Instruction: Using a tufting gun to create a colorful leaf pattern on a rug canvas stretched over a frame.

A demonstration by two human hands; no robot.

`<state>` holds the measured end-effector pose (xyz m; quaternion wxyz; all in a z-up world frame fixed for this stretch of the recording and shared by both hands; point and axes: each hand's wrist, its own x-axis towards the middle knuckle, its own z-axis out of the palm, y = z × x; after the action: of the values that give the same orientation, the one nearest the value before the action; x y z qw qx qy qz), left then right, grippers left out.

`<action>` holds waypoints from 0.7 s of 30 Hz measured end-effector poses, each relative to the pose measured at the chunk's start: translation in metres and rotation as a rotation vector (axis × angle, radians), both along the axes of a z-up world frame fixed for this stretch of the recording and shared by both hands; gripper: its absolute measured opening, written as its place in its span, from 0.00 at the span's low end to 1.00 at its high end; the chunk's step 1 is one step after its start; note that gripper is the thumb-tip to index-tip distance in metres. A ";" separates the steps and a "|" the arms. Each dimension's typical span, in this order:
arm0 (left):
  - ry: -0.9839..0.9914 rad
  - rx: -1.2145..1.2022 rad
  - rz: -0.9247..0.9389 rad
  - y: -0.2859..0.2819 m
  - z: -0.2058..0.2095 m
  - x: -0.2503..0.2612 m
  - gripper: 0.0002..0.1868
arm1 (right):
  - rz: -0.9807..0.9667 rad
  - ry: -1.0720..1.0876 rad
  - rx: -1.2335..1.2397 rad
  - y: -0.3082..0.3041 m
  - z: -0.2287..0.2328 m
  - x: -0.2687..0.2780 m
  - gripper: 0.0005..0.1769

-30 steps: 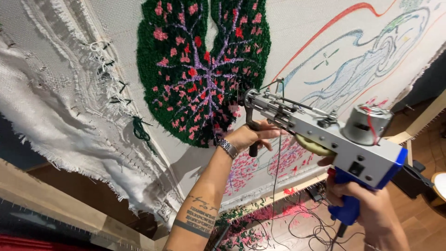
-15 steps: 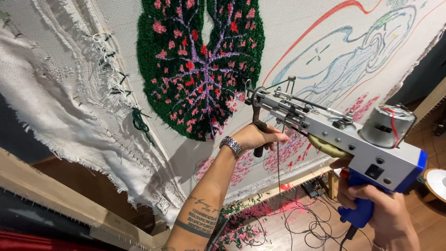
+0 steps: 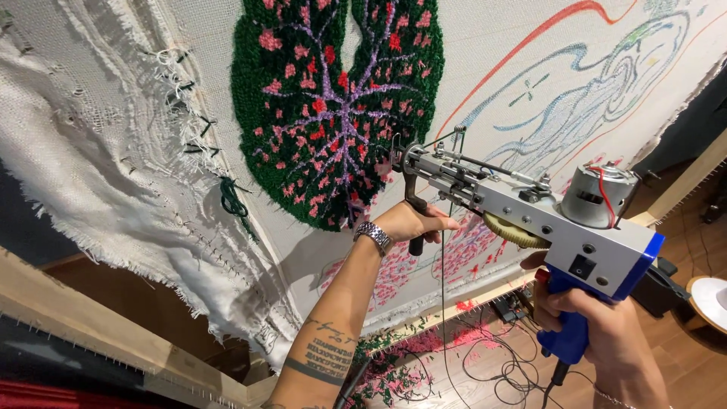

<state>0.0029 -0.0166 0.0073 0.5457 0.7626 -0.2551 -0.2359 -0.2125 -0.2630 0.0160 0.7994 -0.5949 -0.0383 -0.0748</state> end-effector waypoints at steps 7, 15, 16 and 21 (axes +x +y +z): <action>-0.002 -0.014 -0.001 0.001 0.000 0.007 0.15 | -0.001 0.020 0.047 0.010 -0.002 0.006 0.25; 0.045 -0.155 0.120 0.005 -0.001 0.027 0.15 | -0.137 -0.023 0.011 0.052 0.002 0.016 0.22; 0.045 -0.154 0.122 0.006 -0.007 0.035 0.15 | -0.135 -0.023 0.012 0.056 -0.004 0.018 0.22; 0.087 -0.198 0.115 0.019 -0.041 0.080 0.17 | -0.219 0.002 -0.199 0.076 -0.014 0.032 0.20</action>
<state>0.0833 0.0024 -0.0333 0.6417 0.7073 -0.2089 -0.2106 -0.1804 -0.1869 0.0022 0.7235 -0.6720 0.0203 -0.1567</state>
